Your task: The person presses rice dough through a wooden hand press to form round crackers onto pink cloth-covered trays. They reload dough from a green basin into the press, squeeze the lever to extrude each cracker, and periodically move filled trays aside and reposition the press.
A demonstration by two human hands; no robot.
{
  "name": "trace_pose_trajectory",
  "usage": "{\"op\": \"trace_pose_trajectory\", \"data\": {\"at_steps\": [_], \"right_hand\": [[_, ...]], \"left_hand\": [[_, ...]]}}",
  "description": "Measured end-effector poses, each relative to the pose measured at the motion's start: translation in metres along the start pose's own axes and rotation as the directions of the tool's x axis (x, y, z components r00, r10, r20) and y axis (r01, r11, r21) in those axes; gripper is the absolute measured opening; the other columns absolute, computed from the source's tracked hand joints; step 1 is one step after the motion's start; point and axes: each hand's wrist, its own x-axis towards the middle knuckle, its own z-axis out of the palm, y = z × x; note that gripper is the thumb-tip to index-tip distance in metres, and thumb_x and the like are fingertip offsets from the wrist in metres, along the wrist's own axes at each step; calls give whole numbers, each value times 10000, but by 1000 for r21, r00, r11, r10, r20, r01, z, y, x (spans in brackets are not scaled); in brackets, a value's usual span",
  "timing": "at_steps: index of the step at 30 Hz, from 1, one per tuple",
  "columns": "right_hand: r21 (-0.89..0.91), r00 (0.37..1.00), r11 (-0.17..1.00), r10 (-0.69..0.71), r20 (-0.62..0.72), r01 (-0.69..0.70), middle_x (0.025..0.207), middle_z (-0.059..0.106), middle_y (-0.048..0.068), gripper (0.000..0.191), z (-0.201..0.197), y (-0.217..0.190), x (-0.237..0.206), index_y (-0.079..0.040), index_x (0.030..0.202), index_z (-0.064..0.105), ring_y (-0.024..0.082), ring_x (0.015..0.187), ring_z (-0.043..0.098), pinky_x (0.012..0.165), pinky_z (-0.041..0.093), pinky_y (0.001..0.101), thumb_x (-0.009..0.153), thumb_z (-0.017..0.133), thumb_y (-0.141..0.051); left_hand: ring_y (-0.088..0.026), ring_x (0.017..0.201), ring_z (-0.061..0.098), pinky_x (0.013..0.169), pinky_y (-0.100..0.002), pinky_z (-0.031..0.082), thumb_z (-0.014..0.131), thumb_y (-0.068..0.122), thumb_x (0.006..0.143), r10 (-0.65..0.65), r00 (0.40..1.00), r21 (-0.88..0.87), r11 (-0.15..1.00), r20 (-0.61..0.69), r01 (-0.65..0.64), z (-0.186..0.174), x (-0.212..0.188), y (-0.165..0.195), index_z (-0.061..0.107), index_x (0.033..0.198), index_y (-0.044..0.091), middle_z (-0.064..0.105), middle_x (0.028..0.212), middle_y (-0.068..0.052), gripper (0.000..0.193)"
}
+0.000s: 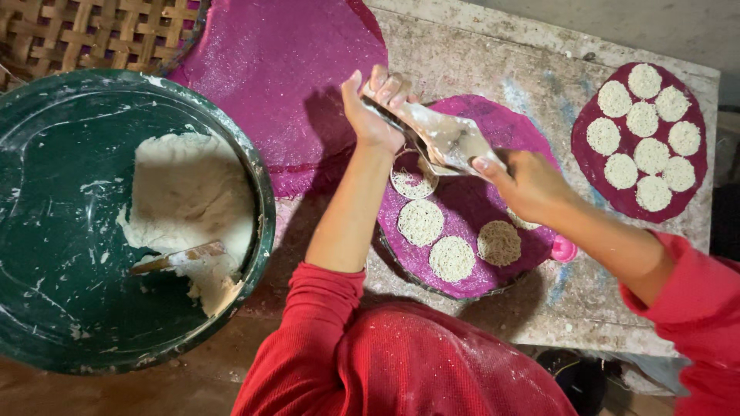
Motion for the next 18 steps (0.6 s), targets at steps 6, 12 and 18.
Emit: {"op": "trace_pose_trajectory", "data": {"at_steps": [6, 12, 18], "right_hand": [[167, 978, 965, -191, -86, 203, 644, 625, 213, 786, 32, -8, 12, 21, 1018, 705, 345, 609, 631, 638, 479, 529, 986, 348, -679], [270, 992, 962, -5, 126, -30, 650, 651, 160, 777, 27, -3, 3, -15, 1025, 701, 299, 593, 647, 590, 524, 511, 949, 323, -690], [117, 997, 992, -37, -64, 44, 695, 667, 201, 712, 11, 0, 4, 2, 1093, 722, 320, 665, 674, 674, 505, 505, 985, 405, -626]], "left_hand": [[-152, 525, 373, 610, -371, 401, 467, 479, 895, 35, 997, 143, 989, -74, -24, 7, -1, 27, 422, 670, 173, 388, 566, 37, 382], [-127, 469, 342, 507, -315, 305, 426, 489, 903, -3, 952, 37, 999, -305, 15, 4, -12, 14, 426, 636, 185, 356, 506, 46, 405], [-139, 466, 320, 527, -332, 317, 408, 475, 911, 28, 960, -1, 1000, -279, -30, 20, 3, 3, 396, 635, 173, 329, 498, 40, 410]]}}
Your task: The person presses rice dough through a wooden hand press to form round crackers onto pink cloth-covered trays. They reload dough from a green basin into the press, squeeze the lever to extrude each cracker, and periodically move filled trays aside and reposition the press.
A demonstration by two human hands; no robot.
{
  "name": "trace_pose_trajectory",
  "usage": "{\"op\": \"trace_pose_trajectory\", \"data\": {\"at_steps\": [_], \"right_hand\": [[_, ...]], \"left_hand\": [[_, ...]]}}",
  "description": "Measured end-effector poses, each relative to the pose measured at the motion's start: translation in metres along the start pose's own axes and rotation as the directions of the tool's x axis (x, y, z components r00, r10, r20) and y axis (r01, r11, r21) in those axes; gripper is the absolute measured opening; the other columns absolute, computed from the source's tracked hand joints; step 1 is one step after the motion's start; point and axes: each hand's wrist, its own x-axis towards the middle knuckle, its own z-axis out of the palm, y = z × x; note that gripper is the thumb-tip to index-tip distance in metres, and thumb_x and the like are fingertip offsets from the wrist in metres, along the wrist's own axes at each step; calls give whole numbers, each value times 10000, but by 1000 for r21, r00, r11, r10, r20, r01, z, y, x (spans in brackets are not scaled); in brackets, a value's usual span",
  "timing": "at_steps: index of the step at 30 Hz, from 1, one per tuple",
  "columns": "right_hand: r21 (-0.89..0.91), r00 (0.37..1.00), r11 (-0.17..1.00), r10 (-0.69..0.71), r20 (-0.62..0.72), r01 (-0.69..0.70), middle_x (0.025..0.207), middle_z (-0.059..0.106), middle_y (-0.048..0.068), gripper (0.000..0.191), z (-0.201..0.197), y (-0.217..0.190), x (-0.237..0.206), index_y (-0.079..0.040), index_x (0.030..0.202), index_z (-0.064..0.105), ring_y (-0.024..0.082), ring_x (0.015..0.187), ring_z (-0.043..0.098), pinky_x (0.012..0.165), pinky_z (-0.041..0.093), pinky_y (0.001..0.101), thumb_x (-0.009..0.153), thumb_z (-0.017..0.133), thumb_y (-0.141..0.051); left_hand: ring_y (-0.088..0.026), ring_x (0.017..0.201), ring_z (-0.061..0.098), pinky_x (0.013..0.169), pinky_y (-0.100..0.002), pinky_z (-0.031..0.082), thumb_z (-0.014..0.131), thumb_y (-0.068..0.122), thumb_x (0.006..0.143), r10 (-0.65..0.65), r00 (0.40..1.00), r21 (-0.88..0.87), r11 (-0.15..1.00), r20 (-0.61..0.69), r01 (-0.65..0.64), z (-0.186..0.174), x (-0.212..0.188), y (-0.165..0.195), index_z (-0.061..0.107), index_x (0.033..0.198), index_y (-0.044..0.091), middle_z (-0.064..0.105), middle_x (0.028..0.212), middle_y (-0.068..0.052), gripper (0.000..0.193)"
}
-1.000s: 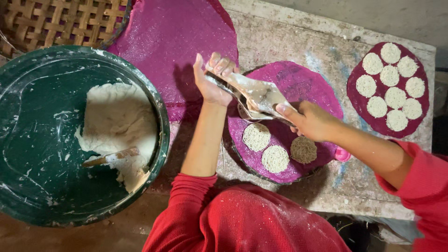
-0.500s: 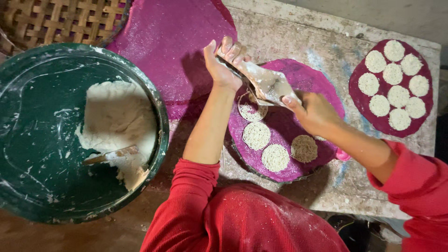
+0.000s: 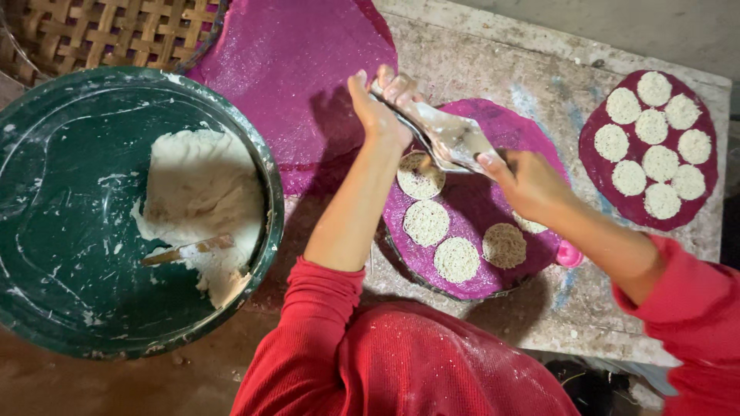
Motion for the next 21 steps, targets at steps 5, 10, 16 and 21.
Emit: {"op": "trace_pose_trajectory", "data": {"at_steps": [5, 10, 16, 21], "right_hand": [[104, 999, 994, -45, 10, 44, 742, 698, 216, 701, 6, 2, 0, 23, 1061, 721, 352, 734, 696, 723, 512, 498, 1031, 414, -605], [75, 997, 996, -48, -67, 53, 772, 691, 215, 674, 12, 4, 7, 6, 1110, 728, 338, 733, 682, 712, 510, 495, 1017, 422, -588], [292, 940, 903, -256, -228, 316, 750, 666, 145, 595, 47, 10, 1, 52, 1043, 692, 247, 671, 610, 635, 498, 429, 1062, 485, -505], [433, 942, 868, -105, -319, 243, 603, 545, 61, 616, 50, 40, -39, -36, 1235, 693, 147, 500, 476, 467, 438, 346, 1028, 391, -532]], "left_hand": [[-137, 444, 298, 497, -332, 296, 403, 493, 908, 9, 997, 72, 997, -73, -4, 5, 2, 4, 399, 632, 178, 319, 488, 46, 419], [-135, 452, 310, 508, -336, 313, 405, 483, 902, 43, 998, 80, 996, -49, -39, 10, 3, -5, 400, 637, 175, 338, 510, 44, 406], [-189, 670, 485, 672, -346, 401, 340, 415, 924, 37, 998, 379, 924, 48, -52, 7, -19, 28, 552, 779, 117, 509, 705, -34, 394], [-265, 966, 499, 875, -424, 422, 496, 241, 926, 185, 980, 997, -36, 74, -68, -36, -79, 27, 619, 1111, 141, 547, 1052, -102, 243]]}}
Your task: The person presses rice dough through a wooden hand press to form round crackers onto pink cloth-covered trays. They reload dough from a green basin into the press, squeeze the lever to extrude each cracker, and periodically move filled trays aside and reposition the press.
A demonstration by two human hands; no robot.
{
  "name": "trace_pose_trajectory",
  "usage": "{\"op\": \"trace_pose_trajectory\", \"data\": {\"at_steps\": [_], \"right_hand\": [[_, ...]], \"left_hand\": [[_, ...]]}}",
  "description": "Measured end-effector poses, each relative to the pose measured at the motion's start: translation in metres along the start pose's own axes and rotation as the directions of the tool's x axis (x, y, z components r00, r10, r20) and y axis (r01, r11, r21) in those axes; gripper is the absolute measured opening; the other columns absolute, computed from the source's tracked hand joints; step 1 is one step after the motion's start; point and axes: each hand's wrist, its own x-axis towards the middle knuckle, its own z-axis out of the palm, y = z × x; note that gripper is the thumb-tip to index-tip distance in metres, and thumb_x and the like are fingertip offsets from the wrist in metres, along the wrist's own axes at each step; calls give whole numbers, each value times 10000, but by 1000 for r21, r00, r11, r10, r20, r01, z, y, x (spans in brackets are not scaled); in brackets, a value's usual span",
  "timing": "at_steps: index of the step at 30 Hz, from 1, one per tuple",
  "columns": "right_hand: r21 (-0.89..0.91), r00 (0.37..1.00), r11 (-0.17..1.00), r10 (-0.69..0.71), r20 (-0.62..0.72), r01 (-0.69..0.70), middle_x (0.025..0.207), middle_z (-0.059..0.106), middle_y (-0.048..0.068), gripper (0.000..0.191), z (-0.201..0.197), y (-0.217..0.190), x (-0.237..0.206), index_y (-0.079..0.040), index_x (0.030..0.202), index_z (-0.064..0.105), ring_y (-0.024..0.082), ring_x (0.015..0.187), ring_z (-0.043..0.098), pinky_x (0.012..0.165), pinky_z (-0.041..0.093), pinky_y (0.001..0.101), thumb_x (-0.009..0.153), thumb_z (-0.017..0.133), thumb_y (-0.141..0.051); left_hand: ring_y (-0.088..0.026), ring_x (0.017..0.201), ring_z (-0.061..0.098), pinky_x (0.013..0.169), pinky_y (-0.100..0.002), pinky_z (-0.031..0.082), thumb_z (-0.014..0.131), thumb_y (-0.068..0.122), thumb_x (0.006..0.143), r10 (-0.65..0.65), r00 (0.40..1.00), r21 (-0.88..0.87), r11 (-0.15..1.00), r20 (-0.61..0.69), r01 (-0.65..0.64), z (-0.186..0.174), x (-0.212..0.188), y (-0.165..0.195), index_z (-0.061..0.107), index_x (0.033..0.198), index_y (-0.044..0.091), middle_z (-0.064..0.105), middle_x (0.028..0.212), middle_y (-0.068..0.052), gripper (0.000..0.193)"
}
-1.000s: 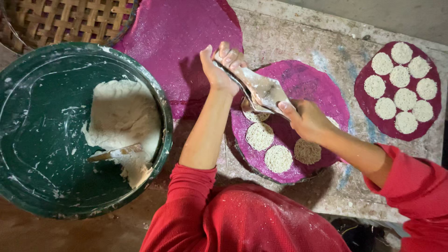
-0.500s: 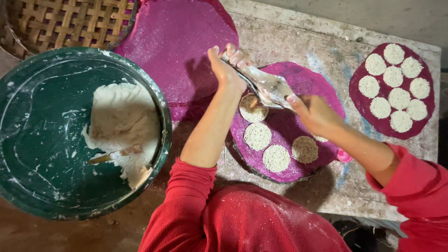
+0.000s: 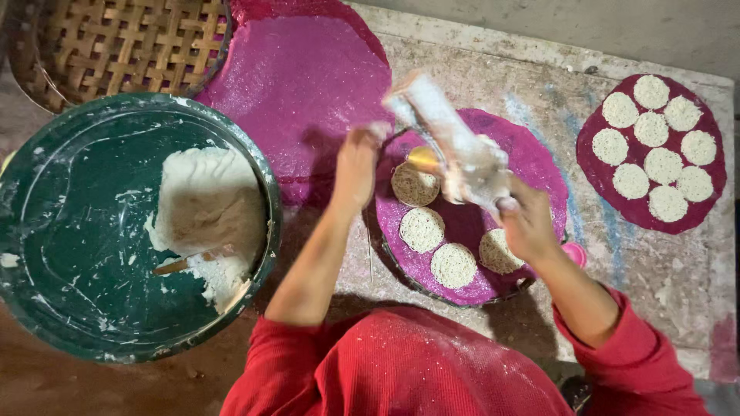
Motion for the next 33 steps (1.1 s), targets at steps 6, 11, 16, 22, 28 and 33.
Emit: {"op": "trace_pose_trajectory", "data": {"at_steps": [6, 11, 16, 22, 28, 33], "right_hand": [[462, 955, 839, -214, -205, 287, 781, 561, 49, 824, -11, 25, -47, 30, 1121, 615, 113, 579, 466, 495, 336, 279, 1039, 362, -750], [490, 932, 826, -107, -348, 278, 735, 558, 54, 833, -18, 55, -91, 8, 1097, 580, 121, 570, 496, 501, 371, 281, 1007, 375, -794], [628, 876, 715, 46, -481, 308, 860, 542, 56, 807, -19, 70, -121, -43, 1248, 522, 147, 606, 491, 520, 380, 297, 979, 451, -800], [729, 864, 572, 69, -498, 375, 914, 537, 56, 757, -17, 87, -134, -62, 1191, 528, 146, 634, 480, 592, 372, 310, 996, 480, -792], [948, 967, 191, -36, -253, 255, 826, 566, 41, 838, -18, 86, -144, -38, 1102, 583, 134, 611, 496, 574, 372, 305, 905, 494, -847], [998, 998, -15, -39, -55, 54, 825, 594, 66, 760, -10, 59, -140, -36, 1059, 598, 172, 631, 535, 584, 408, 336, 916, 530, -780]], "left_hand": [[-391, 1308, 397, 1085, -558, 342, 668, 155, 867, 418, 862, 772, 432, 288, -467, 19, -48, -42, 641, 1365, 209, 471, 1411, -177, 502], [-430, 1369, 354, 1092, -616, 281, 719, 258, 835, 364, 884, 824, 371, 294, -427, 17, -44, -51, 588, 1439, 267, 406, 1508, -196, 618], [-411, 1330, 394, 1087, -612, 295, 809, 415, 844, 354, 921, 748, 564, 164, -350, 45, -42, -45, 374, 1547, 90, 426, 1462, -212, 888], [-375, 1193, 471, 1019, -533, 380, 914, 512, 610, 346, 928, 898, 353, 135, -262, 75, -40, -33, 349, 1538, 45, 493, 1358, -175, 1182], [-351, 1168, 480, 960, -511, 400, 907, 507, 624, 375, 895, 870, 325, 241, -370, 90, -45, -21, 371, 1543, 75, 517, 1301, -160, 1148], [-424, 1310, 377, 1057, -584, 301, 872, 538, 666, 322, 836, 802, 273, 443, -531, 123, -50, 0, 341, 1546, 97, 438, 1449, -192, 1118]]}}
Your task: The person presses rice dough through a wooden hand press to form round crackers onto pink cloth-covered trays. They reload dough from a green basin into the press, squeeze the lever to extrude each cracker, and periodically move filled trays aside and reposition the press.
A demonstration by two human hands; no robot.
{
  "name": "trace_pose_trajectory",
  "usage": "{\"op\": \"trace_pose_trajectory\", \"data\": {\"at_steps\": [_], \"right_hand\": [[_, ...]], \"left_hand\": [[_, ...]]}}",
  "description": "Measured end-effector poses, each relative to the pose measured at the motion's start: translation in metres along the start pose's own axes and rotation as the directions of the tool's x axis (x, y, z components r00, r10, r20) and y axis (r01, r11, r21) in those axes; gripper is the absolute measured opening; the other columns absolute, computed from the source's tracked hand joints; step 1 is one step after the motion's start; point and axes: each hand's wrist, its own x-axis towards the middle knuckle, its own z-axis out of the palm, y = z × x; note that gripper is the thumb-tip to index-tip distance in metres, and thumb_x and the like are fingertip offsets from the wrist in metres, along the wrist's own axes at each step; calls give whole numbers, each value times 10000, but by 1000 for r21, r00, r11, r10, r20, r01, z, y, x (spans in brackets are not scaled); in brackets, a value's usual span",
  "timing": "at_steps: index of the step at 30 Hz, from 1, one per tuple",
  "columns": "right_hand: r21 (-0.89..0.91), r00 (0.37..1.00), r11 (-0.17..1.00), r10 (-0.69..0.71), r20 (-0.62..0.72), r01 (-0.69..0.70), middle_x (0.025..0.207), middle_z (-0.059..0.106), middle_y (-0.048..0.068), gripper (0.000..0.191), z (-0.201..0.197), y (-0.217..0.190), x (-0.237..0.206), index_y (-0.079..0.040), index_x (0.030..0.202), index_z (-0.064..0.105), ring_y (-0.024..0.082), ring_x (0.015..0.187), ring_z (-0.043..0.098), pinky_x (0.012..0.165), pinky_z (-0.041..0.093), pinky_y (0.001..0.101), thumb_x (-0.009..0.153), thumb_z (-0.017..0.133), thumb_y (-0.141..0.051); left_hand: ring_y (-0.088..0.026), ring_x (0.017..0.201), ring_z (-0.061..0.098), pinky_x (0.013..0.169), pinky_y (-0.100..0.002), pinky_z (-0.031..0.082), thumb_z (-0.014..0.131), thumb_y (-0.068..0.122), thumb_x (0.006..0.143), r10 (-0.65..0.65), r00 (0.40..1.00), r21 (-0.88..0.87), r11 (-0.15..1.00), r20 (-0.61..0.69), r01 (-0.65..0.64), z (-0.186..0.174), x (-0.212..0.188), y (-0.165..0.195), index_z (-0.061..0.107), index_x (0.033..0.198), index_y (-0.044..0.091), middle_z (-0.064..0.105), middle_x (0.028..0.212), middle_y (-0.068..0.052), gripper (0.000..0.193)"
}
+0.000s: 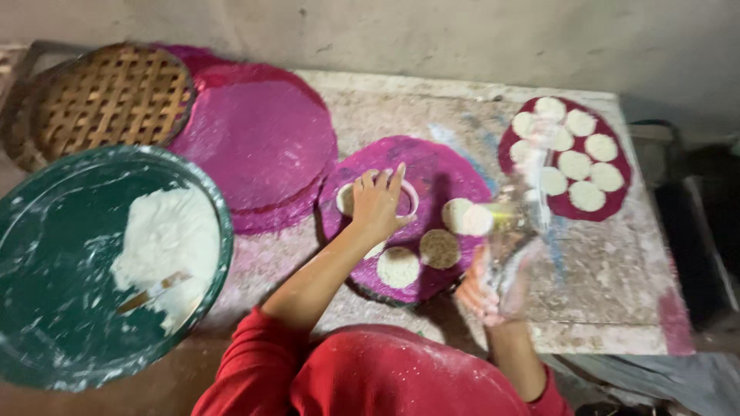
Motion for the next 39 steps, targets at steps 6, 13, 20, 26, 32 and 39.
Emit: {"op": "trace_pose_trajectory", "data": {"at_steps": [6, 13, 20, 26, 32, 39], "right_hand": [[-34, 996, 996, 88, -9, -88, 824, 628, 96, 671, 24, 17, 2, -35, 1007, 615, 217, 656, 583, 596, 451, 372, 930, 573, -699], [-770, 932, 605, 122, 341, 203, 822, 667, 131, 573, 97, -7, 22, -33, 946, 635, 270, 685, 639, 609, 502, 414, 946, 624, -606], [-164, 89, 72, 600, 795, 984, 752, 559, 109, 550, 244, -13, 92, -15, 973, 635, 333, 697, 595, 593, 452, 448, 903, 657, -560], [-547, 34, 384, 796, 605, 744, 773, 590, 138, 514, 291, 45, 92, -27, 927, 601, 371, 759, 632, 644, 470, 470, 994, 540, -533], [-479, 22, 568, 629, 777, 670, 893, 657, 169, 490, 308, 88, 89, 67, 1183, 622, 365, 790, 659, 698, 495, 468, 1084, 489, -395], [57, -35, -30, 486, 873, 998, 766, 629, 31, 210, 299, 128, 151, -112, 901, 696, 180, 642, 600, 564, 466, 363, 905, 734, -318]], "left_hand": [[-373, 1490, 348, 1203, -567, 237, 696, 448, 959, 125, 962, -331, 922, -242, -203, -70, -28, 2, 465, 1536, 117, 469, 1579, -154, 705], [-336, 1399, 462, 1183, -496, 324, 659, 442, 933, 441, 897, -346, 847, 35, -403, -197, -131, -18, 492, 1463, 75, 526, 1459, -170, 666], [-366, 1147, 556, 970, -509, 400, 589, 403, 954, 409, 804, -359, 895, 432, -263, -245, -185, -45, 550, 1403, 144, 603, 1216, -175, 520], [-393, 931, 636, 787, -520, 466, 528, 369, 972, 292, 835, -280, 944, 466, -174, -251, -245, -86, 600, 1352, 203, 670, 1007, -179, 421], [-411, 804, 694, 691, -484, 525, 487, 452, 1042, -19, 923, -264, 956, 384, 130, -224, -291, -182, 742, 1118, 188, 732, 880, -179, 375], [-391, 882, 703, 811, -500, 525, 677, 123, 951, -237, 842, -768, 346, 485, 540, -219, -356, -346, 722, 1204, 10, 754, 1045, -232, 281]]}}
